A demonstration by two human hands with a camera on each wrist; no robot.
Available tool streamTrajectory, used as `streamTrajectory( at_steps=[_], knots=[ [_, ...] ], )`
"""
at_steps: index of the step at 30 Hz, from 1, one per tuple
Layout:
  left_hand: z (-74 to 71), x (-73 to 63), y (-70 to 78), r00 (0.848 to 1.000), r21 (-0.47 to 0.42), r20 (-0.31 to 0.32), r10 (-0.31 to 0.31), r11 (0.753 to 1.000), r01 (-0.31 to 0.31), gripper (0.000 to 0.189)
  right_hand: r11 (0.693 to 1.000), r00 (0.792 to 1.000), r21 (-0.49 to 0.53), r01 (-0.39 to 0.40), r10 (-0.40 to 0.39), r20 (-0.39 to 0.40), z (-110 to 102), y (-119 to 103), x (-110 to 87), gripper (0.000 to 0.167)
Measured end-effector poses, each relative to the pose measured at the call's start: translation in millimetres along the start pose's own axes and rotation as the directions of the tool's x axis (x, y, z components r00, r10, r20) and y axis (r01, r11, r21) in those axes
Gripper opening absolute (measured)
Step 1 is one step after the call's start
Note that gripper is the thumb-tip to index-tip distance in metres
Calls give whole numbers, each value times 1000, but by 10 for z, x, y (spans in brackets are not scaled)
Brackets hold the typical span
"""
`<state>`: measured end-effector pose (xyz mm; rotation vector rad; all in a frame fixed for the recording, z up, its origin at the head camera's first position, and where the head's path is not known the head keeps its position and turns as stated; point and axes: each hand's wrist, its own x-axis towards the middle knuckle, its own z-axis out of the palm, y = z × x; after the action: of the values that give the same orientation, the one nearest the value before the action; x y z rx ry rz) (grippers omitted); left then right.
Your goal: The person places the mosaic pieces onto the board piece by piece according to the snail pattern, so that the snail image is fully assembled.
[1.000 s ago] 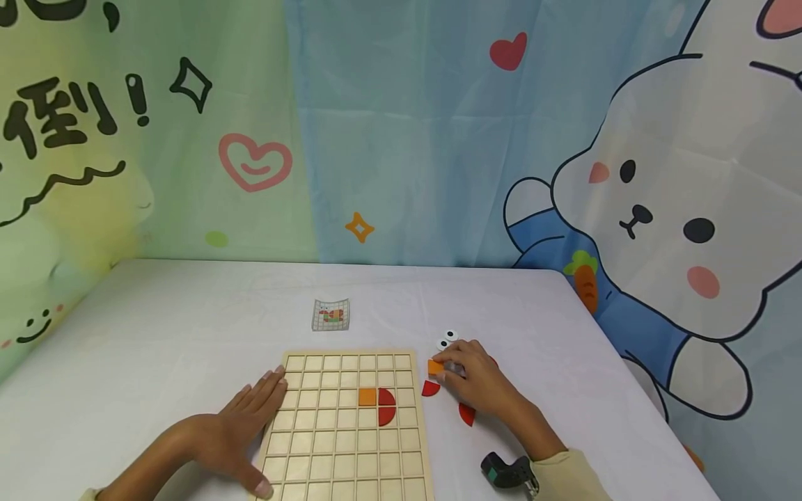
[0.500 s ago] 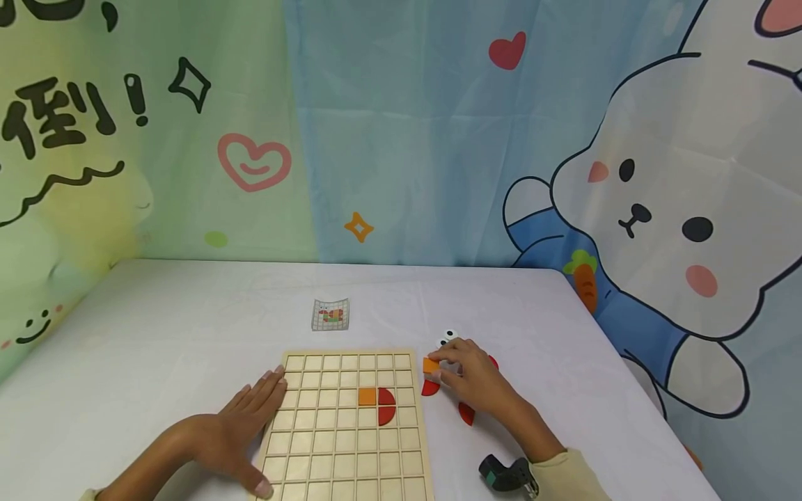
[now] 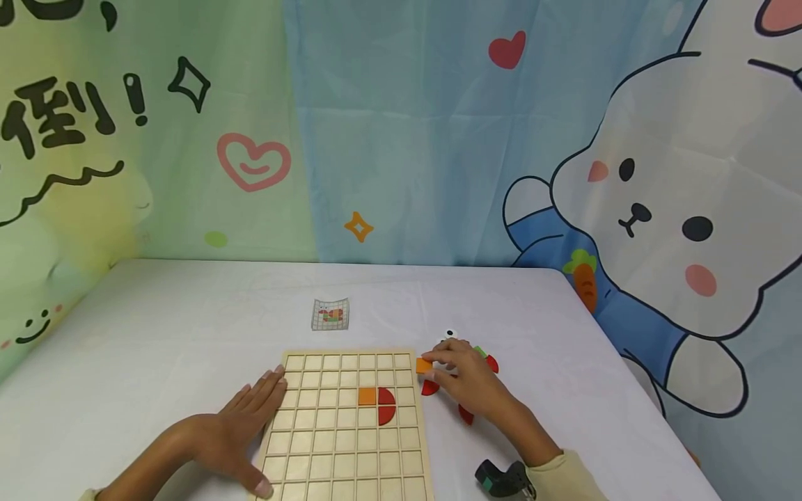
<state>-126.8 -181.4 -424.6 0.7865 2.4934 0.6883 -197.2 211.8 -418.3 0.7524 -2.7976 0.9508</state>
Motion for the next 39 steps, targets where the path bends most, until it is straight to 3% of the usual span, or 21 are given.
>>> streamTrajectory(
  at_steps=[8,15,22,25,29,39],
  knots=[
    [50,30,-68,1000,49,-29,-11,999,12,144,998,999,42,46,-45,-24,-10,-45,-6,28],
    [29,14,-22,1000,3,-20,-12,1000,12,141,986,993,118,114,-111,-32,29,-131,-1,28],
    [43,2,-53,1000,16,-22,-12,1000,13,141,979,990,156,134,-140,28,131,-331,-34,27],
    [4,-14,4,1000,-15,-13,0,1000,0,140,979,989,181,94,-112,93,166,-421,-61,27],
    [-29,-21,56,1000,7,-10,-1,1000,1,140,975,981,214,66,-103,162,228,-475,-90,26],
    [15,2,34,999,23,-26,-41,999,41,144,970,970,202,138,-173,171,343,-535,-108,26]
  ],
)
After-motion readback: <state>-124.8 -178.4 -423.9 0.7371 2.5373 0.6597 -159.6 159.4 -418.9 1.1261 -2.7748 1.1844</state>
